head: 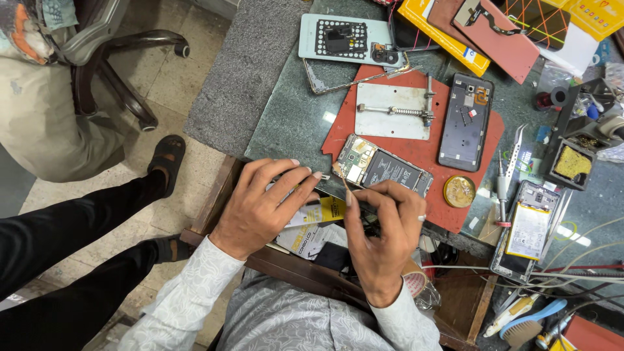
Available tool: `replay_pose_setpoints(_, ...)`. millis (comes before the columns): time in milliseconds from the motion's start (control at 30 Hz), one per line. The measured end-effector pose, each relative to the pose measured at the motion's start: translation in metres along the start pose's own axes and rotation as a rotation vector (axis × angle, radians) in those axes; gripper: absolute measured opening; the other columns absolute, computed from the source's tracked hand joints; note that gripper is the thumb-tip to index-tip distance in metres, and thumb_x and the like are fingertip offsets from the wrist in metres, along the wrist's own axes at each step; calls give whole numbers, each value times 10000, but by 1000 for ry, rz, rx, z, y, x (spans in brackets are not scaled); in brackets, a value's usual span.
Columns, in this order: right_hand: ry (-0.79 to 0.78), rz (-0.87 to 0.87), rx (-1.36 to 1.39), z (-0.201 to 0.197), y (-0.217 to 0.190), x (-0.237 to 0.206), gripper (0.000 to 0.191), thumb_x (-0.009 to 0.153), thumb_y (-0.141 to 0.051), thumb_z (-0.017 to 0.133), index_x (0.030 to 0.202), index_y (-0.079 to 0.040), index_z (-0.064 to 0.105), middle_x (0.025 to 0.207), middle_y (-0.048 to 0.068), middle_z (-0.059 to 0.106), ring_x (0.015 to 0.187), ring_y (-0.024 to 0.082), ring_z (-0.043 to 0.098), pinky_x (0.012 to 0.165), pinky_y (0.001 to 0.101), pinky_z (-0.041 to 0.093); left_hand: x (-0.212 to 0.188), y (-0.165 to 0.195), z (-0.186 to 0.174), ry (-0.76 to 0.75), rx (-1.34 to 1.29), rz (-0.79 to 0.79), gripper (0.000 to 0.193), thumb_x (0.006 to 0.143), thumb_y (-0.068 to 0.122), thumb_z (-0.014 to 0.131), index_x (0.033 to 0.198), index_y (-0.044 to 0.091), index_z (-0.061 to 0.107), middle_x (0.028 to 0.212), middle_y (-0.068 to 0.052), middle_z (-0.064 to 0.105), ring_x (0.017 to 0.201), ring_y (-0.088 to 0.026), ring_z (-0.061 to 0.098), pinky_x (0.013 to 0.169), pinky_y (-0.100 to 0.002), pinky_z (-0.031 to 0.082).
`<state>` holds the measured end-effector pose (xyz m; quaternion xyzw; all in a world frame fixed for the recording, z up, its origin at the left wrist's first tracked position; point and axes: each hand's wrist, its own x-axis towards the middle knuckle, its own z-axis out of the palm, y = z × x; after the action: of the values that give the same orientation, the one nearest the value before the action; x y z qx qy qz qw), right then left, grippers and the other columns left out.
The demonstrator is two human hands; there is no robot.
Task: The person works at a repair bench on a disassembled smartphone, pressing on its battery and board, then tears a strip of brown tape and applies it. They handle a black charging adapter, then use a screwdriver on the phone's back cover.
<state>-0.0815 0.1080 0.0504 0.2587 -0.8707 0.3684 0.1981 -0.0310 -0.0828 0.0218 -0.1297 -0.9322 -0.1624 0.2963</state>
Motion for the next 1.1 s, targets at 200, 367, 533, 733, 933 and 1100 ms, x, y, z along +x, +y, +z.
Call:
replay_pose_setpoints(200,65,102,73,-11,8,-8,170,889,-15,831,996,-22,699,1092,93,604,1026,225,593,892,331,493,-5,-9,1,18,-68,50,268,889,118,744,1145,38,738,1144,-36,678,1165,-223,601,970,-401,514)
replay_pose_setpoints(367,127,125,20,-22,21,-17,172,892,0,816,1016,-9,697,1111,104,595,1059,229,592,893,326,486,11,-12,5,72,-160,-68,162,927,111,764,1080,65,746,1066,-19,673,1104,-209,607,913,-396,507)
replay_pose_setpoints(533,142,148,27,-24,25,-24,166,891,8,811,1011,-3,695,1105,110,594,1042,223,595,907,329,491,48,-17,20,109,-163,-161,161,917,67,758,1074,42,735,1037,-40,653,1075,-252,602,911,-401,505)
replay_pose_setpoints(733,138,162,48,-29,21,-27,159,893,19,796,1006,-2,685,1098,117,676,995,206,666,868,310,534,77,-10,30,96,-127,-141,240,888,25,726,1129,24,729,1073,-50,639,1096,-257,595,922,-401,508)
replay_pose_setpoints(933,93,155,73,-32,22,-19,167,889,29,794,1003,-2,677,1074,113,693,989,213,679,878,314,541,65,12,5,89,-236,-146,385,898,6,720,1282,39,705,1251,-92,648,1155,-283,601,970,-411,520)
replay_pose_setpoints(1100,40,94,76,-36,18,-13,180,857,33,802,991,-7,688,1055,105,698,978,218,672,863,314,527,56,42,-3,46,-582,-164,408,909,116,781,1304,61,695,1279,-75,676,1135,-272,638,960,-387,556)
